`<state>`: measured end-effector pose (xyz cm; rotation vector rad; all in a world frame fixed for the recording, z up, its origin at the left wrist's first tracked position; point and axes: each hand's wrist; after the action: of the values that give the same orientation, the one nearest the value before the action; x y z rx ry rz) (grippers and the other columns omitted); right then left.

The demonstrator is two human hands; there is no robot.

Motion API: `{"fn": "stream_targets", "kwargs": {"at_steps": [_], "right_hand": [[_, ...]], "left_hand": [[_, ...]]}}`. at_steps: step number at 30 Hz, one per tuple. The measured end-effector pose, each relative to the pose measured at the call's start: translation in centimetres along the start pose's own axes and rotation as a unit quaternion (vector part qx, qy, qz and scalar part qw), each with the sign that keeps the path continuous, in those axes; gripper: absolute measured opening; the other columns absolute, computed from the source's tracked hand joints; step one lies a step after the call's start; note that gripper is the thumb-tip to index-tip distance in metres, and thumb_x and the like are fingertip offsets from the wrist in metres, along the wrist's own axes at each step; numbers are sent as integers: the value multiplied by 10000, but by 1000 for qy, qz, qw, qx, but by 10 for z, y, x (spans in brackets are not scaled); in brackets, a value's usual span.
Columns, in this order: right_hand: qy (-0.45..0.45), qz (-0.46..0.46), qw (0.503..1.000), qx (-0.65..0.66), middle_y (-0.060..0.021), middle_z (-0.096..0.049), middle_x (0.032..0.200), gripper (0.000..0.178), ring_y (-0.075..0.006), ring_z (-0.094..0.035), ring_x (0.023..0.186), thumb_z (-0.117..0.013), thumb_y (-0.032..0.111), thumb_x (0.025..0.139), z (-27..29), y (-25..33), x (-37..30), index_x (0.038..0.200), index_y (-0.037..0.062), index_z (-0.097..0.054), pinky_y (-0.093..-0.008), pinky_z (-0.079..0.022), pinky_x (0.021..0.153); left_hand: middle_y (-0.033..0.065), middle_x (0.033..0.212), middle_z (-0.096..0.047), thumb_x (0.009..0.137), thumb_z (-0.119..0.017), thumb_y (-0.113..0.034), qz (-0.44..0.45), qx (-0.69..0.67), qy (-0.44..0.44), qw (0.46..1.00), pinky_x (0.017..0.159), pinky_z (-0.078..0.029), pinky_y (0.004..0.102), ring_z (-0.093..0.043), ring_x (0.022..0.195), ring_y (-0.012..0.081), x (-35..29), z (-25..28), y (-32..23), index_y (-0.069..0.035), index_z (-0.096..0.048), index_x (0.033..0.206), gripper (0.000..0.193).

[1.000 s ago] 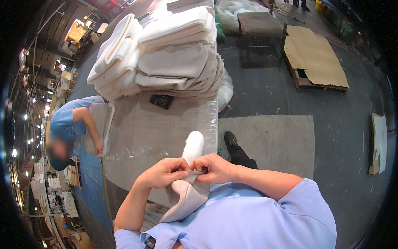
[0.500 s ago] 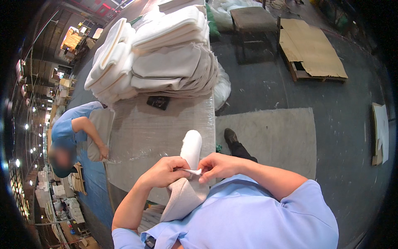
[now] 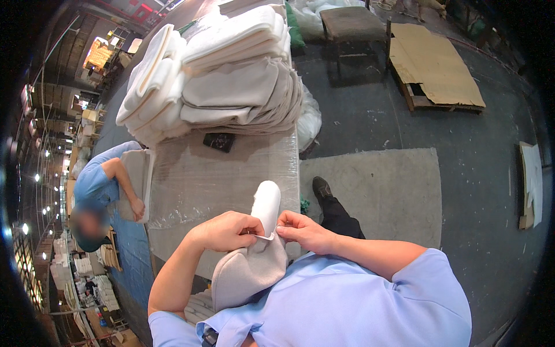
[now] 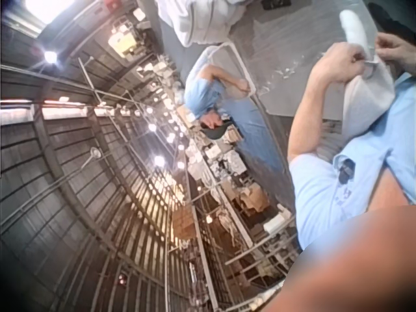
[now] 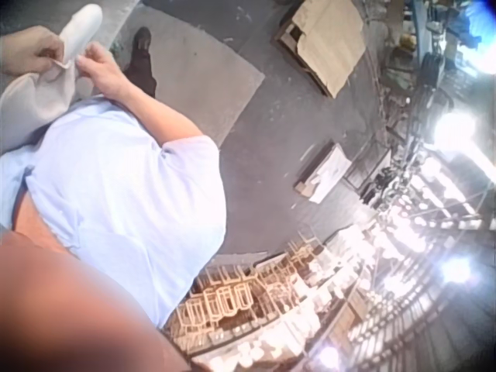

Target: The person inserts white foam cushions into fabric covers at a work table. They align the foam, pull the cover over it, and smooth the edges. A coworker performs similar actions nearby.

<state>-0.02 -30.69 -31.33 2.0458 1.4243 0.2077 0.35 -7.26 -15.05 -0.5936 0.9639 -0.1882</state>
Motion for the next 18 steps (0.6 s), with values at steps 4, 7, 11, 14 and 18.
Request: {"fn": "stream_targets", "kwargs": {"at_steps": [4,7,11,14,18], "right_hand": [[-20,47,998,-43,40,-577,983,128,-63,-542,901,-619,213,1122,-5,-4,7,1107,91,-584,-268,-488,839],[-48,74,993,-74,49,-570,971,123,-58,-529,880,-623,207,1119,-5,-5,9,1097,93,-583,-262,-478,808],[-55,69,995,-51,53,-590,980,130,-56,-528,874,-644,219,1110,-2,-7,9,1117,98,-597,-259,-472,795],[-27,-11,999,15,49,-632,1009,169,-54,-542,882,-667,248,1101,-6,2,7,1170,96,-635,-253,-469,792],[-22,-115,992,50,43,-679,1027,212,-57,-567,901,-685,288,1093,-6,4,9,1183,98,-709,-259,-473,806]], "left_hand": [[144,893,-736,947,-704,-277,42,-5,29,999,763,-543,430,-704,837,300,8,3,-6,-57,-752,1052,248],[169,864,-730,974,-696,-325,69,22,43,996,757,-542,445,-705,818,322,13,0,-8,-44,-752,1015,289],[210,853,-725,1001,-678,-340,22,13,-26,999,767,-544,459,-708,820,372,13,-5,1,-28,-748,993,320],[217,893,-737,1014,-666,-313,-5,-3,-117,993,780,-547,464,-709,853,395,12,-14,10,-31,-749,1000,294],[162,838,-716,1022,-683,-296,4,-60,-124,990,733,-527,391,-667,756,278,13,-14,2,-29,-744,998,275]]}}
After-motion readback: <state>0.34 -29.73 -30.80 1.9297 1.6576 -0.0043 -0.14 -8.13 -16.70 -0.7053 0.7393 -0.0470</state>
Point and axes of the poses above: each hand's wrist, its own x-axis towards the middle knuckle, its own z-axis out of the back of the hand, y = z × x
